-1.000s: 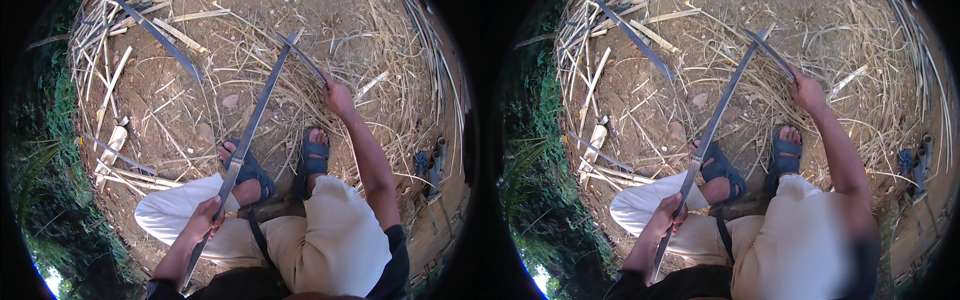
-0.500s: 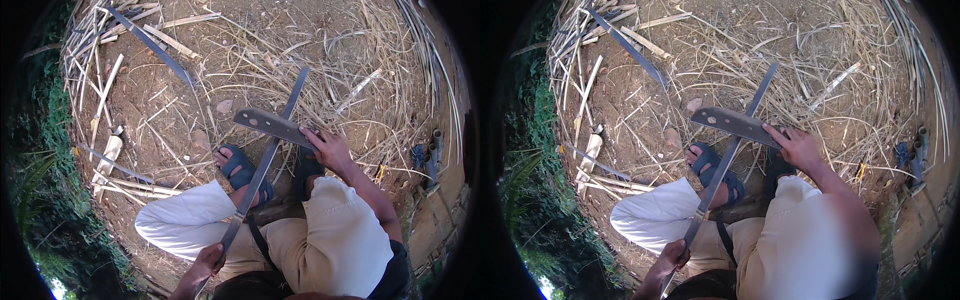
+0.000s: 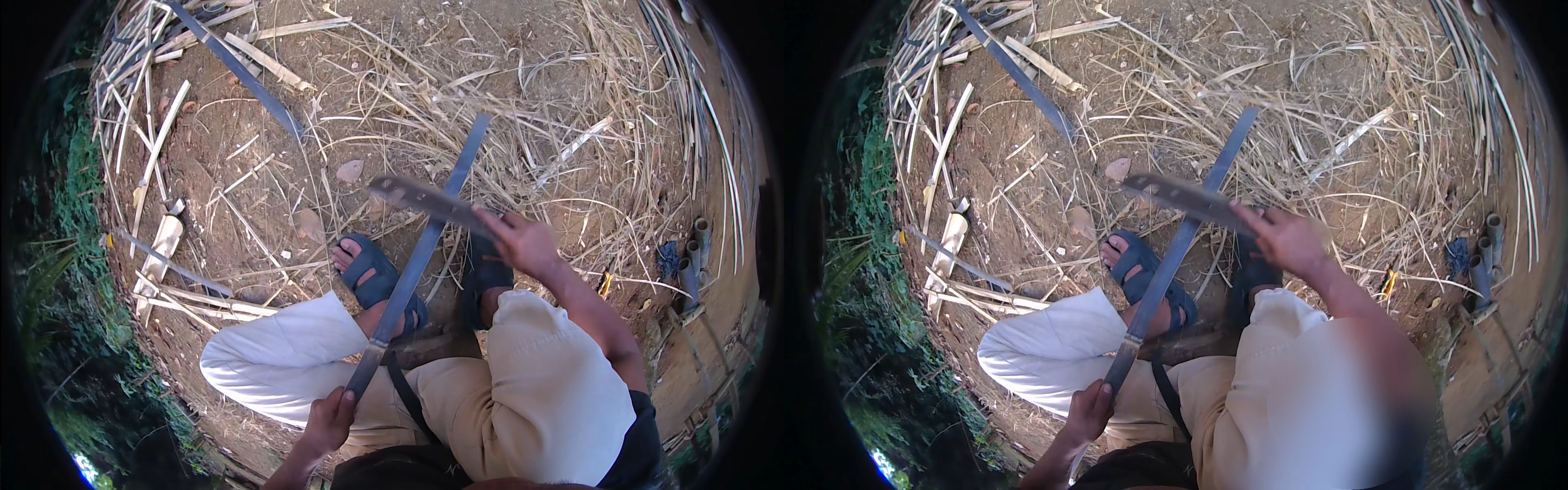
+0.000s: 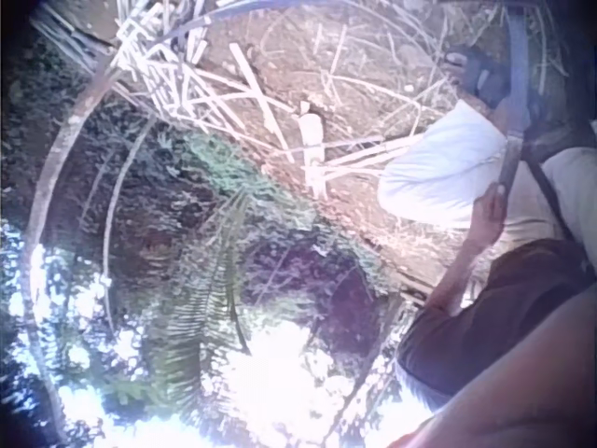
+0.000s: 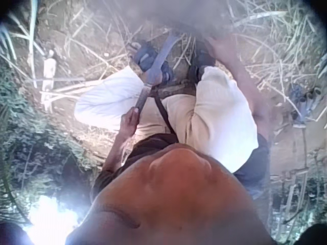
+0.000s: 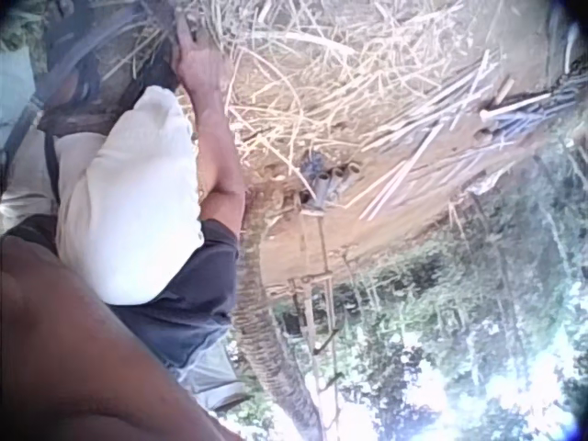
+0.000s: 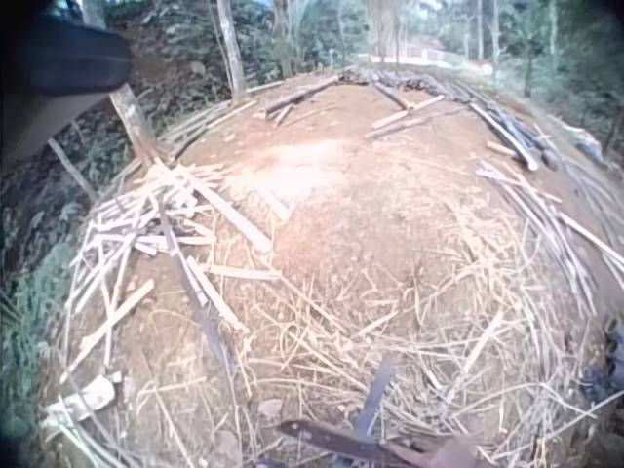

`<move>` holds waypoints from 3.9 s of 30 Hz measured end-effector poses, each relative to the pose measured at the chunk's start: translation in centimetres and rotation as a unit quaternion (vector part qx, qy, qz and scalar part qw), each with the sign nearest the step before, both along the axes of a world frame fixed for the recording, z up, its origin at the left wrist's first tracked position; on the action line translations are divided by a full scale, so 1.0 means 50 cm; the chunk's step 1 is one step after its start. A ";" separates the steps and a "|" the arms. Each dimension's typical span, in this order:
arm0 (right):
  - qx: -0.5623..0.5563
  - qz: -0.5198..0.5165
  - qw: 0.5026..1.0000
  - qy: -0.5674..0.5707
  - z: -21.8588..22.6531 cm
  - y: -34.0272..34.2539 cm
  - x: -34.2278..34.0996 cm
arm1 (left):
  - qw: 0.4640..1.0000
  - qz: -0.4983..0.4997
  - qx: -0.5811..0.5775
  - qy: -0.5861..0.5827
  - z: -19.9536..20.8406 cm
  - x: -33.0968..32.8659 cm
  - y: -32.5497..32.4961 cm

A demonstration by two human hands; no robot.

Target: The person shaves and strips lengths of bamboo using a large blade, drawing the tool along the wood repeatedly to thin and smooth it while seated on the ground.

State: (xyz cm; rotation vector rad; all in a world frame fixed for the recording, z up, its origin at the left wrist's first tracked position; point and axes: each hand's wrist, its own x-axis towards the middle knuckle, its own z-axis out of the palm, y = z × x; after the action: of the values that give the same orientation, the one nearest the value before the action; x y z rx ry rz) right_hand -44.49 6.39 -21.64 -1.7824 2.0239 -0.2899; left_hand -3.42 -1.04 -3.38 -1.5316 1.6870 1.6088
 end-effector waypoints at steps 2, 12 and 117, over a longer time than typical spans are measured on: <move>-0.103 0.044 0.994 -0.005 0.007 0.009 0.052 | 0.996 -0.051 -0.078 -0.003 -0.003 -0.046 0.000; -0.075 0.216 0.973 -0.038 0.107 -0.060 0.069 | 0.955 -0.148 -0.253 -0.036 -0.053 -0.185 -0.030; 0.026 0.097 0.983 0.154 0.085 -0.034 -0.081 | 0.940 -0.203 -0.248 -0.120 -0.049 -0.139 0.025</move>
State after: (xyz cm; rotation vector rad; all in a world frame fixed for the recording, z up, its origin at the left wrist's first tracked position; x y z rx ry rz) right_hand -48.52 4.71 -17.38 -2.0776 2.0103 0.1049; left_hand -10.37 0.22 -5.82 -1.3817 2.1848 0.7900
